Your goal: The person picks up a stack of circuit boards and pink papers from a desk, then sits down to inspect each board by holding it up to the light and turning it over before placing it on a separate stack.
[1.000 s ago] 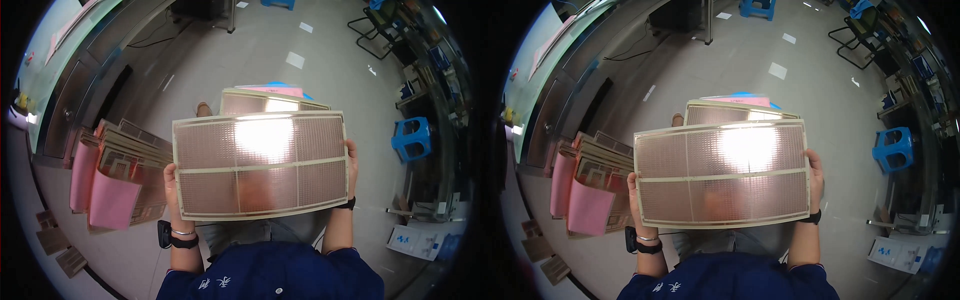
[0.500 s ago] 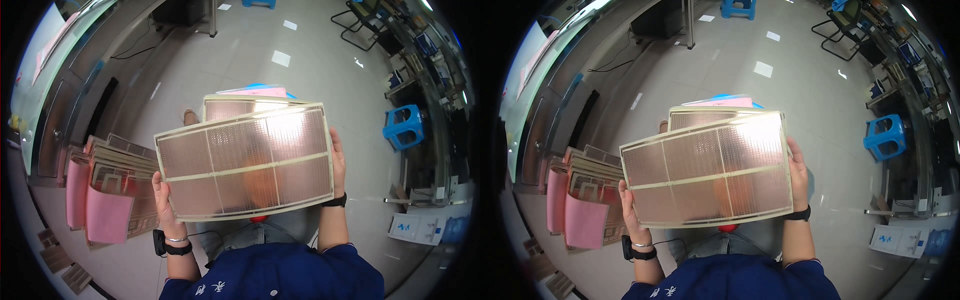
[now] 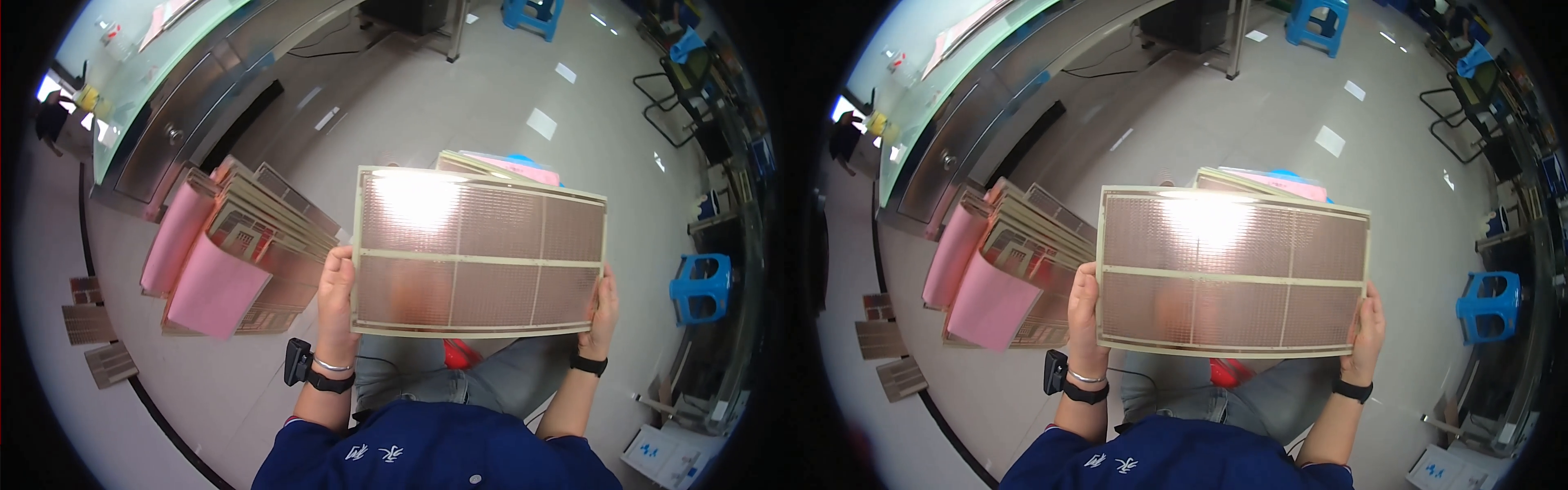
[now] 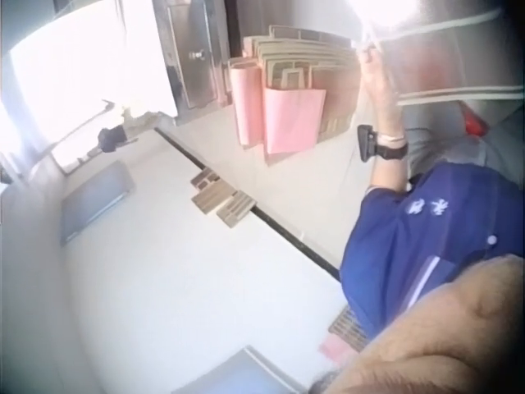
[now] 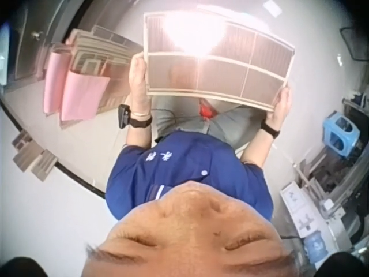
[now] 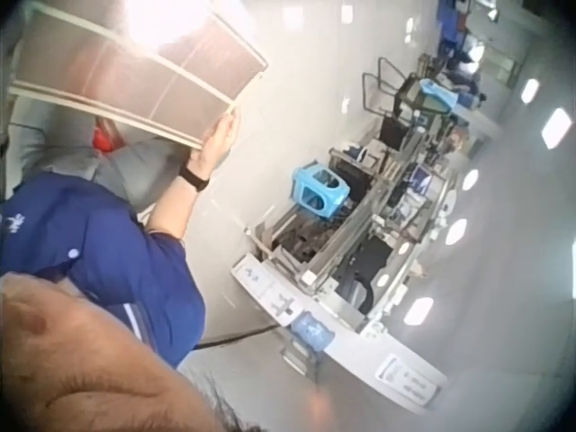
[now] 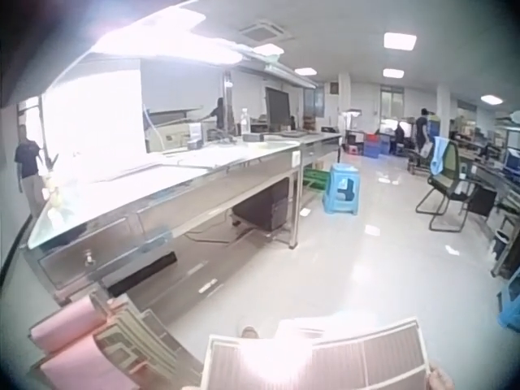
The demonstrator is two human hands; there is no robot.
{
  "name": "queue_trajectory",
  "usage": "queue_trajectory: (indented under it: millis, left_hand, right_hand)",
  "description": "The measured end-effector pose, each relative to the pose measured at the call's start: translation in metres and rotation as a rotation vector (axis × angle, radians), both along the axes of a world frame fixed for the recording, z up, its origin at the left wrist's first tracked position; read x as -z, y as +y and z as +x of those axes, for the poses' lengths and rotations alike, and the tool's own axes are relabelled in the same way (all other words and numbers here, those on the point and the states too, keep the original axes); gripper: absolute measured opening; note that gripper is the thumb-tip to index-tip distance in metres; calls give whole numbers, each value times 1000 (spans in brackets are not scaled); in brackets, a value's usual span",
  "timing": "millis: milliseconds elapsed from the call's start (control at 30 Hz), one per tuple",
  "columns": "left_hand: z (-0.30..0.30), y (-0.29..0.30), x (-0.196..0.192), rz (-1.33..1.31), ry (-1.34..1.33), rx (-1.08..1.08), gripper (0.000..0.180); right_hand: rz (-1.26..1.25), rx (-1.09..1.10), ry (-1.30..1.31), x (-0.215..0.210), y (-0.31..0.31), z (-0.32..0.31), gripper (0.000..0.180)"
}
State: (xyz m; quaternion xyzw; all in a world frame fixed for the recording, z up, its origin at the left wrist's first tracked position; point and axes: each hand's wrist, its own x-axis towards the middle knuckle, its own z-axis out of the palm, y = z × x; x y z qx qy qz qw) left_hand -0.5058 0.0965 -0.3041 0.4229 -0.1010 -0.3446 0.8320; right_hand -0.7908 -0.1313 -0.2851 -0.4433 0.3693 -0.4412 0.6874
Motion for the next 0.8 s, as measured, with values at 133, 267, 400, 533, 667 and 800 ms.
queue_trajectory:
  millis: [133,267,400,533,667,800]
  left_hand:
    - [4,5,-3,-28,-233,-38,14]
    - [7,-5,-9,-81,-492,-86,6]
    - [5,-6,-8,-141,-396,-91,23]
    - [3,3,7,-108,-170,-67,33]
    - [7,7,6,-103,-100,-83,36]
    - [14,17,17,-167,-32,-83,41]
  right_hand:
    - [-222,-40,65,1,-15,-27,34]
    - [-333,60,-112,-12,-9,3,18]
    - [-17,6,-330,-5,-13,-2,4]
    - [54,-56,-340,13,-22,-18,7]
    - [-137,101,-55,13,-10,-1,14]
    - [260,-114,-289,-41,18,37,34]
